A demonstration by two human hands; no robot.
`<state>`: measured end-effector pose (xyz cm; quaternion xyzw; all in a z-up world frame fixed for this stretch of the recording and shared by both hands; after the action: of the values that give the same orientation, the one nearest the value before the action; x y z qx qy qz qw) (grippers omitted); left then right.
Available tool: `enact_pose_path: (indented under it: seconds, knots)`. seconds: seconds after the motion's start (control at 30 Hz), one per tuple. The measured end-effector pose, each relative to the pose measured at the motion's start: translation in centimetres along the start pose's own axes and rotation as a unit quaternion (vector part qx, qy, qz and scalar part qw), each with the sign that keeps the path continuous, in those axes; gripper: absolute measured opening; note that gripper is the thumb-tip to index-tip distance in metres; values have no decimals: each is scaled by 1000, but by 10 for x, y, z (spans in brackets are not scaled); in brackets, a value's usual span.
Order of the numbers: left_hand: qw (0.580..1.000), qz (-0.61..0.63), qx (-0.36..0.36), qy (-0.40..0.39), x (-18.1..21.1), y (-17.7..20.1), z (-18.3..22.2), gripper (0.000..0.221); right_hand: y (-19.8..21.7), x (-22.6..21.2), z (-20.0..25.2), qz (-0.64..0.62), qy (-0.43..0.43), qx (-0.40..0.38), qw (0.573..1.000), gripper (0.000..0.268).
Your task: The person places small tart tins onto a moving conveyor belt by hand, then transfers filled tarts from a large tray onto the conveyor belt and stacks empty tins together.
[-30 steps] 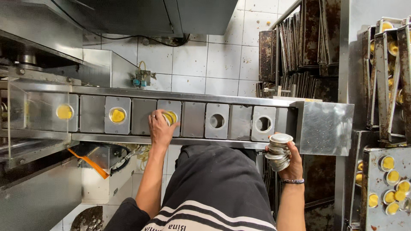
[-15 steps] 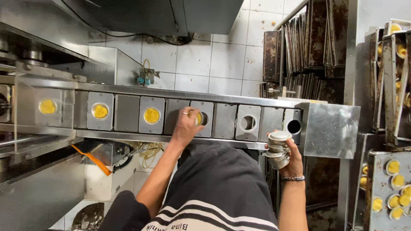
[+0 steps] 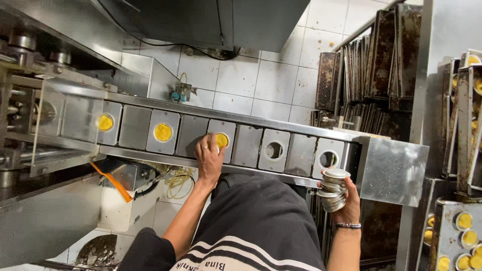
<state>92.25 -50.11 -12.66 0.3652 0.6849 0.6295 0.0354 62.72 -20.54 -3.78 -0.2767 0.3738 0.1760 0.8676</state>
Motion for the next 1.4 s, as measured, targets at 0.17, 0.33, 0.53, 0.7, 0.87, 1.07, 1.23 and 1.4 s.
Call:
enact_pose_path:
  seconds: [0.17, 0.33, 0.53, 0.7, 0.87, 1.07, 1.23, 1.4]
  knots:
    - [988, 145, 46, -31, 13, 28, -7, 63, -8, -2, 0, -40, -12, 4, 999, 59]
    - [967, 223, 36, -115, 48, -17, -19, 56, 10, 15, -15, 5, -14, -4, 1000, 64]
    - [953, 200, -28, -225, 83, -40, -29, 63, 15, 11, -9, 17, -9, -1, 1000, 70]
    - [959, 141, -8, -247, 69, -35, -28, 56, 33, 18, -1, -11, -18, 35, 999, 67]
    - [951, 198, 6, -239, 49, -33, -24, 49, 33, 21, 3, -56, -37, 54, 996, 64]
    - [968, 178, 20, -178, 15, -25, -32, 51, 16, 17, 0, -48, -37, 69, 996, 64]
    - [928, 361, 77, 57, -12, -10, -40, 54, 18, 15, -2, -26, -33, 52, 998, 64]
    - [919, 385, 88, 16, 1, 16, -50, 48, 30, 25, -2, -38, -35, 58, 997, 63]
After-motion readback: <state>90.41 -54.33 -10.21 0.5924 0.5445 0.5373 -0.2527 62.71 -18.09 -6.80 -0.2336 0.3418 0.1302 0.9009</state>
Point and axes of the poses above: each hand's wrist, its own z-axis away from the middle knuckle, its own y-axis out of the back of the hand, x = y × z, the point moved 3 cm from there along -z, towards the middle knuckle, and after that the axes turned 11 degrees about z, right-handed, at the moved point
